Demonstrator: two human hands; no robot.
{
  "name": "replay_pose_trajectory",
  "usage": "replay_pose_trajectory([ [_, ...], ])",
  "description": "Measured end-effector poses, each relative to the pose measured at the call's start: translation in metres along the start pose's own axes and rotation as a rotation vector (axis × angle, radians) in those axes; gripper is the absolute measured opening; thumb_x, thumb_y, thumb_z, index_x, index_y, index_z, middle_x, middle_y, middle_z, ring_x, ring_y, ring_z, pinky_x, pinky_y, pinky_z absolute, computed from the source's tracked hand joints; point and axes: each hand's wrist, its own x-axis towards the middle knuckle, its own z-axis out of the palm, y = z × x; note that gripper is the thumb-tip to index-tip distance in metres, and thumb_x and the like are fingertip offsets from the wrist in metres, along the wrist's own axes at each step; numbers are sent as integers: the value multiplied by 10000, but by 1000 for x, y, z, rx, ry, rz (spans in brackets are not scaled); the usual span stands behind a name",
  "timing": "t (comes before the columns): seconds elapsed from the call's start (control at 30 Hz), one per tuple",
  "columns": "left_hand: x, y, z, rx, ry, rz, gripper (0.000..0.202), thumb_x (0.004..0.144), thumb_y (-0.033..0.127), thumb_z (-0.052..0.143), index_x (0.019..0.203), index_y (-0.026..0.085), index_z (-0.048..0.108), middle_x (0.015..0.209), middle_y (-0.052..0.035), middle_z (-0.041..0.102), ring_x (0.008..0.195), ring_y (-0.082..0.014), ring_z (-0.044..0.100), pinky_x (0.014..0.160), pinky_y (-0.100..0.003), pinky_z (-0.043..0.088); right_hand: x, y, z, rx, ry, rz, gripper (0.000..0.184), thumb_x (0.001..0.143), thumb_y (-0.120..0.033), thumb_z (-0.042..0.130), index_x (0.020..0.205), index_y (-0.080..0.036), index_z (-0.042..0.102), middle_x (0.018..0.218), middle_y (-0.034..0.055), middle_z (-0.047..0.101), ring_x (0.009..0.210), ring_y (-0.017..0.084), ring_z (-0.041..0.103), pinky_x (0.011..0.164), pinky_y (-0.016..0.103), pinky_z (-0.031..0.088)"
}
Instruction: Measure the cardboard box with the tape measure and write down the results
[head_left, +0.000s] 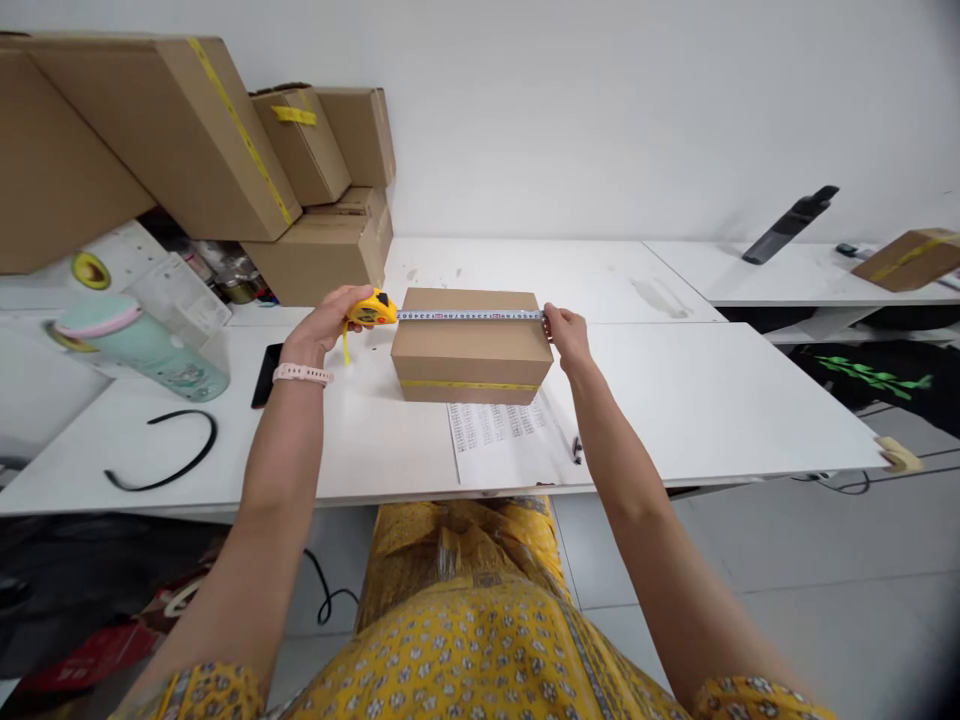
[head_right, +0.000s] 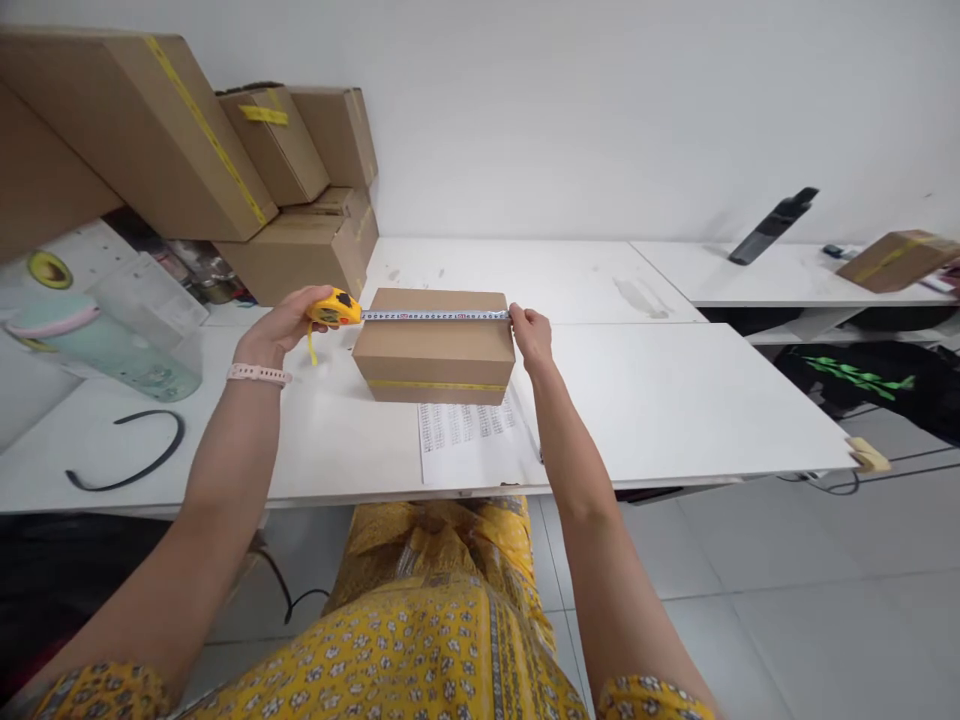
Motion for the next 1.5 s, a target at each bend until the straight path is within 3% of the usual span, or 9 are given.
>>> replay_pose_trajectory([
  [0.17, 19, -3, -6, 60, -81, -34, 535, 640, 606, 785, 933, 166, 699, 870, -74, 733, 611, -146, 603, 488, -234, 368, -3, 2, 7, -80, -6, 123, 314, 831, -499, 652, 751, -240, 493, 820, 11, 591, 746, 163, 528, 604, 274, 395],
  [0.27, 23, -5, -9, 99, -112, -31, 531, 668, 627, 775, 928, 169, 715, 886, -79, 737, 643, -150, 609, 496, -233, 383, -5, 0, 7, -26, -73, 205, 345, 802, -539, 694, 868, -236, 543, 975, 40, 663, 830, 180, 591, 620, 267, 430],
  [0.4, 27, -9, -13, 130, -136, -30, 540, 695, 648, 750, 939, 166, 723, 891, -79, 736, 638, -143, 596, 503, -236, 387, -7, 1, 5, 5, -134, 265, 418, 800, -608, 685, 920, -221, 578, 1029, 54, 694, 839, 181, 613, 606, 271, 428],
  [0.57, 26, -7, -16, 169, -160, -10, 525, 711, 642, 735, 936, 168, 737, 909, -88, 741, 641, -146, 603, 500, -235, 384, -7, 7, 4, 12, -136, 255, 471, 774, -655, 695, 894, -209, 604, 997, 61, 703, 814, 179, 617, 601, 277, 423],
  [0.93, 19, 1, -20, 216, -204, -17, 470, 763, 625, 704, 916, 184, 762, 890, -77, 754, 582, -132, 602, 468, -230, 391, -8, 1, 5, 7, -110, 271, 438, 737, -606, 729, 883, -209, 614, 985, 52, 701, 822, 177, 600, 616, 278, 414],
  [1.23, 24, -12, -37, 186, -167, -29, 431, 773, 593, 692, 936, 197, 741, 909, -71, 751, 621, -159, 636, 479, -239, 427, -8, -2, 6, 17, -95, 274, 382, 756, -552, 731, 834, -207, 588, 908, 37, 677, 776, 159, 579, 611, 275, 416],
  [1.4, 23, -11, -32, 195, -191, -32, 406, 772, 573, 693, 916, 195, 729, 881, -60, 738, 594, -138, 608, 494, -238, 431, -8, 0, 7, 24, -92, 259, 377, 769, -548, 736, 812, -207, 582, 882, 33, 672, 779, 160, 580, 609, 268, 417],
  [1.5, 20, -5, -26, 205, -176, -26, 441, 759, 589, 699, 911, 176, 731, 884, -79, 733, 610, -142, 594, 507, -243, 439, -6, 2, 7, -26, -64, 198, 403, 775, -564, 732, 708, -217, 539, 775, 26, 632, 725, 156, 542, 598, 276, 398],
])
